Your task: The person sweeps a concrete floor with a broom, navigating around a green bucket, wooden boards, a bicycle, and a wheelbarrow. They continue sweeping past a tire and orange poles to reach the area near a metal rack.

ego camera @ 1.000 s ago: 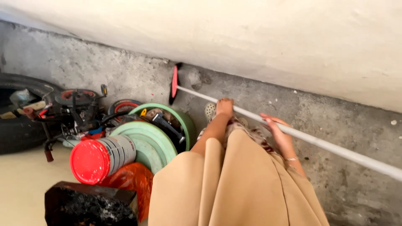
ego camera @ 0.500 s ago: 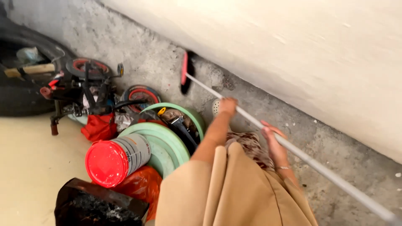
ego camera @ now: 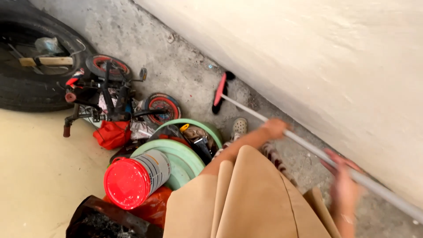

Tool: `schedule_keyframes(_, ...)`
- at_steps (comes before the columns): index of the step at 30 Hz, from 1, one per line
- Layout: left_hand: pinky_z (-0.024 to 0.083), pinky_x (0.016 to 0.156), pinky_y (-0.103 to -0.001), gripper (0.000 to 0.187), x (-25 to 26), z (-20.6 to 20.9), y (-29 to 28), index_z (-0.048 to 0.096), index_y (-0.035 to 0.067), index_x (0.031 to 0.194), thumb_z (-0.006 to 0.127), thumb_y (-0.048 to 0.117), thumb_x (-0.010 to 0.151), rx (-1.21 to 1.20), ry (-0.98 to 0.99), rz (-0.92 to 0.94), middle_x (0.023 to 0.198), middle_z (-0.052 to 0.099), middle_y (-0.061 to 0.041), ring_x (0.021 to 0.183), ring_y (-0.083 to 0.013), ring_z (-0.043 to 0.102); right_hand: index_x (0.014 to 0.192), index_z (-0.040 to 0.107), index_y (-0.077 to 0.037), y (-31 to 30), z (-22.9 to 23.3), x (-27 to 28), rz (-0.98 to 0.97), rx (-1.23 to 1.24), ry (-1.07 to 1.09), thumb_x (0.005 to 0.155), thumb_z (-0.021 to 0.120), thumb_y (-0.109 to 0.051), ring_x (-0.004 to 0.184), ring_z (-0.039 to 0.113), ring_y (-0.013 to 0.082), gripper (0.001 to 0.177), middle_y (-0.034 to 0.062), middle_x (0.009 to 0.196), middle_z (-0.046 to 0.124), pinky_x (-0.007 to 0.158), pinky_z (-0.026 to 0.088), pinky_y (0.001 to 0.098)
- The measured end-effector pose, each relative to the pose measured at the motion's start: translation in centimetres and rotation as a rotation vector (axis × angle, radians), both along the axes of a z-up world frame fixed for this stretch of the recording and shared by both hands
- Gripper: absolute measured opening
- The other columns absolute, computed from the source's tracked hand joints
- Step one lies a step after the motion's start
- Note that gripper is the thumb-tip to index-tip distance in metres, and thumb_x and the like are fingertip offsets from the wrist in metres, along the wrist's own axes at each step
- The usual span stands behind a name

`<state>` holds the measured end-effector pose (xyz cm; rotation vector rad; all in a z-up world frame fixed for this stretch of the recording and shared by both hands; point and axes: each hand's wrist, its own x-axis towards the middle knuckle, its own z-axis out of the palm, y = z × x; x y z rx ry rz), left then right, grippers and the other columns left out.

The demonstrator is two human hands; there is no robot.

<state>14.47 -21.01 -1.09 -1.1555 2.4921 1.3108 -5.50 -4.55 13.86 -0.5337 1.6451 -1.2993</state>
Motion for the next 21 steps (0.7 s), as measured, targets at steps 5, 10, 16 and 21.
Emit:
schedule_keyframes(5, 0.05, 0.101, -0.043, 0.024, 10.2, -6.7, -2.4, 0.076, 0.025, 0.103, 0.081, 0.021, 0.08, -0.187, -0.158, 0.265, 0.103, 0.076, -0.003, 0.107, -0.0252, 0.069, 0.104, 0.07, 0.002, -4.6, -4.3, 9.2, 0.244, -0.031, -0.164, 0.102, 0.062, -0.012, 0.126, 0.064, 0.0341, 0.016, 0.0225, 0.137, 0.065, 0.111, 0.052, 0.0466)
schedule_keyframes(10, 0.051, 0.101, -0.041, 0.015, 8.7, -1.8, -2.8, 0.075, 0.022, 0.099, 0.079, 0.023, 0.085, -0.261, -0.144, 0.323, 0.093, 0.076, -0.002, 0.096, -0.0227, 0.072, 0.105, 0.07, 0.001, -5.1, -0.3, 4.9, 0.189, -0.15, -0.256, 0.104, 0.063, -0.009, 0.126, 0.066, 0.0358, 0.013, 0.0237, 0.129, 0.068, 0.105, 0.058, 0.0507)
schedule_keyframes(16, 0.055, 0.094, -0.043, 0.025, 3.3, 0.4, -2.0, 0.075, 0.023, 0.106, 0.077, 0.024, 0.081, -0.128, 0.025, 0.167, 0.095, 0.077, -0.006, 0.093, -0.0267, 0.072, 0.1, 0.066, 0.004, -4.0, 3.0, 3.1, 0.074, -0.126, 0.056, 0.11, 0.058, -0.008, 0.119, 0.071, 0.0385, 0.017, 0.0278, 0.113, 0.069, 0.101, 0.061, 0.0543)
schedule_keyframes(21, 0.054, 0.095, -0.047, 0.034, 10.9, -5.8, -4.6, 0.073, 0.035, 0.12, 0.066, 0.018, 0.092, 0.024, -0.475, 0.299, 0.116, 0.071, -0.007, 0.113, -0.0281, 0.067, 0.109, 0.068, 0.002, -6.2, -10.6, 11.1, 0.216, -0.057, -0.11, 0.106, 0.059, -0.021, 0.123, 0.066, 0.0248, 0.025, 0.0179, 0.132, 0.068, 0.107, 0.057, 0.0414)
